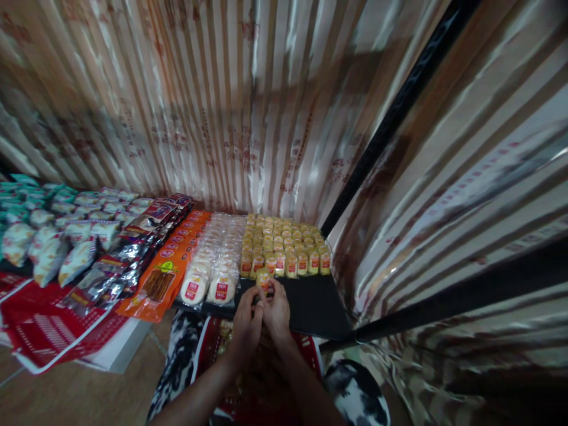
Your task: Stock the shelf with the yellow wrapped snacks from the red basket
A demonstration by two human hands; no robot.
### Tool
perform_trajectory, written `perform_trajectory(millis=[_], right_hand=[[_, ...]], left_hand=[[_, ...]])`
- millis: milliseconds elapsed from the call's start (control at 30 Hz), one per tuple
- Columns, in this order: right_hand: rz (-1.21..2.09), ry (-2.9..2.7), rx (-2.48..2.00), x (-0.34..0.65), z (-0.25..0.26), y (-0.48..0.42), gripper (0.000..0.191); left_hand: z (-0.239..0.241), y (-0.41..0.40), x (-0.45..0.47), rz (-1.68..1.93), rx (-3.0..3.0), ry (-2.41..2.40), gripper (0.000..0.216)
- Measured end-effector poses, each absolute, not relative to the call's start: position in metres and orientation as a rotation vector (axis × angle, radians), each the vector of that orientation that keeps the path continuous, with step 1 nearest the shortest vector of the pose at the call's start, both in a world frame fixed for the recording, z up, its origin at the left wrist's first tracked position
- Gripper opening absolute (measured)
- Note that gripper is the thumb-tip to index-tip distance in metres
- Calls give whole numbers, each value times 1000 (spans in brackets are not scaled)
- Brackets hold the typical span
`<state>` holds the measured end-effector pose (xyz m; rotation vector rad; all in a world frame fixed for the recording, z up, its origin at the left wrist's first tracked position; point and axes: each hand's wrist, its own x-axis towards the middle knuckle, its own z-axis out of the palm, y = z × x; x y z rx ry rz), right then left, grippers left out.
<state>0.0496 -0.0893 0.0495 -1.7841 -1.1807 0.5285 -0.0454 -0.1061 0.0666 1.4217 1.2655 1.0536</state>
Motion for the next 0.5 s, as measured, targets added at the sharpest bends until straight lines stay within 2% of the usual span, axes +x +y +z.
perform_trajectory(millis=[500], right_hand=[[564,-1147,-1783,14,41,-53,32]], left_hand=[[31,-83,-67,1057,1297,1114,49]])
